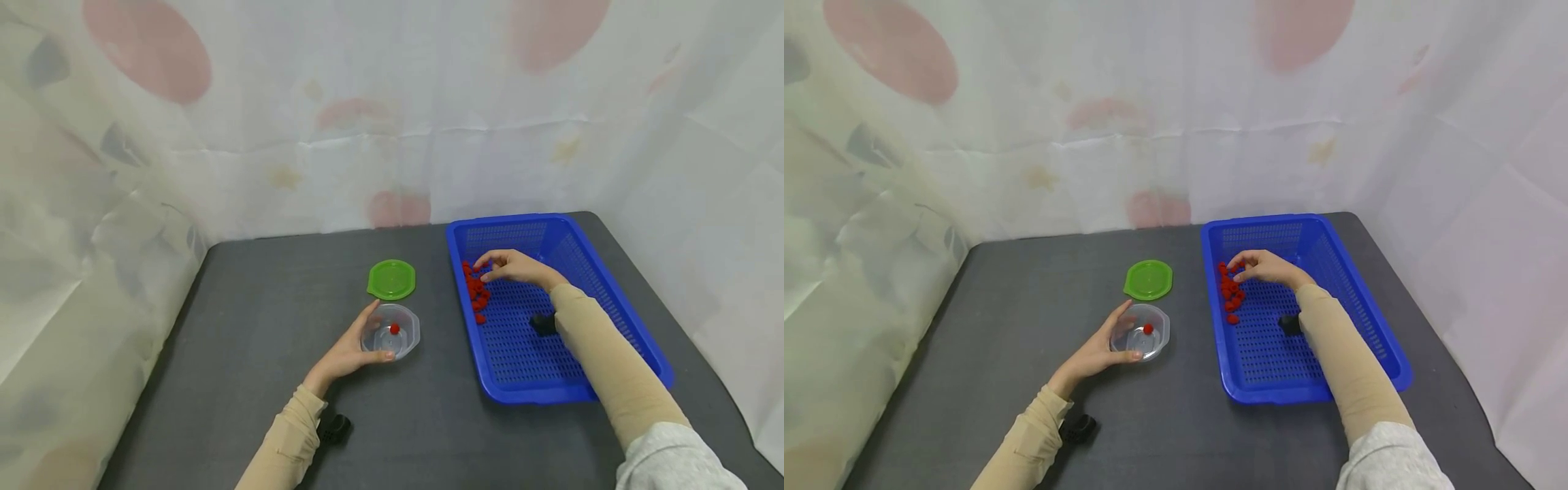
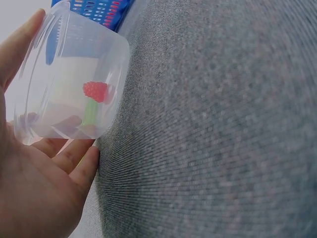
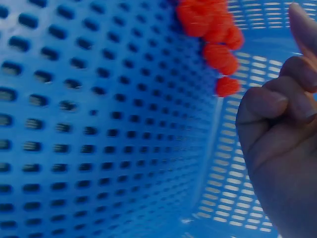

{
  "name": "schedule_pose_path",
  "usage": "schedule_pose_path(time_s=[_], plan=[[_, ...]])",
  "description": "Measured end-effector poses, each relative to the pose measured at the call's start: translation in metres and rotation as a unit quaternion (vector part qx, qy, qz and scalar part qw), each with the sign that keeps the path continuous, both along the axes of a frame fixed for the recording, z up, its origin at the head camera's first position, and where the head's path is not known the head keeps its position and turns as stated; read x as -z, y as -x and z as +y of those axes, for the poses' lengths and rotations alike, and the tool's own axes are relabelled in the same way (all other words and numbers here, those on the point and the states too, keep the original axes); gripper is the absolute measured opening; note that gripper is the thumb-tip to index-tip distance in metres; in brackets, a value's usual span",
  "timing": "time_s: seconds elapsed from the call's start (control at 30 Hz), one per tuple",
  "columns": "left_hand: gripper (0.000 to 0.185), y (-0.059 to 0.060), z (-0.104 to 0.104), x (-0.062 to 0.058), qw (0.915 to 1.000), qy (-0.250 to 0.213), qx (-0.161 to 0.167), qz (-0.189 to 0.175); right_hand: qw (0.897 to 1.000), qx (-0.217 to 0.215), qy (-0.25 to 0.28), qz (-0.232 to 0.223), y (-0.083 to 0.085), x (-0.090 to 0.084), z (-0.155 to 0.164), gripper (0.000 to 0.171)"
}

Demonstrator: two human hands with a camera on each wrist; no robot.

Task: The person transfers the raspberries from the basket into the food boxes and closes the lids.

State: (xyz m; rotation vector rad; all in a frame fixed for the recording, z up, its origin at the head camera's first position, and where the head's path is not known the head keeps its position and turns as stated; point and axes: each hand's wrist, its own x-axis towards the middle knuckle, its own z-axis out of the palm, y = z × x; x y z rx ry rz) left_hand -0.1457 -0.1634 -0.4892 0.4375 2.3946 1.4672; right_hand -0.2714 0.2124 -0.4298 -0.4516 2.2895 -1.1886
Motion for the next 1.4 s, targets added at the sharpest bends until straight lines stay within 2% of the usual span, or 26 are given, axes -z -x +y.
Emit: schedule_pose_path(time_s=[0.23, 0.27, 0.47, 0.53, 0.8, 1.03, 1.4], plan=[[0.105, -0.004, -0.001, 0.000, 0.9998, 0.004, -0.014, -0.010, 0.999, -0.009, -0.039, -0.002, 0.002, 0.019, -0.002, 0.032], [0.104, -0.006, 0.000, -0.004, 0.9999, 0.002, -0.011, -0.009, 0.999, -0.009, -0.042, 0.000, 0.003, 0.021, -0.002, 0.030], [0.103, -0.005, -0.001, -0.005, 0.9998, 0.006, -0.014, -0.012, 0.997, -0.008, -0.069, 0.020, 0.003, 0.027, -0.002, 0.024], [0.102, -0.004, -0.002, 0.000, 0.9998, 0.009, -0.016, -0.013, 0.997, -0.005, -0.078, 0.029, 0.002, 0.029, -0.002, 0.022], [0.100, -0.003, -0.001, 0.000, 0.9998, 0.010, -0.014, -0.012, 0.996, 0.004, -0.083, 0.042, 0.003, 0.033, 0.000, 0.021], [0.100, -0.002, 0.001, 0.001, 0.9998, 0.010, -0.014, -0.007, 0.996, 0.000, -0.088, 0.018, 0.004, 0.035, 0.004, 0.024], [0.102, -0.001, 0.003, 0.002, 0.9997, 0.008, -0.021, -0.002, 0.992, 0.004, -0.118, 0.033, 0.004, 0.032, 0.004, 0.020]])
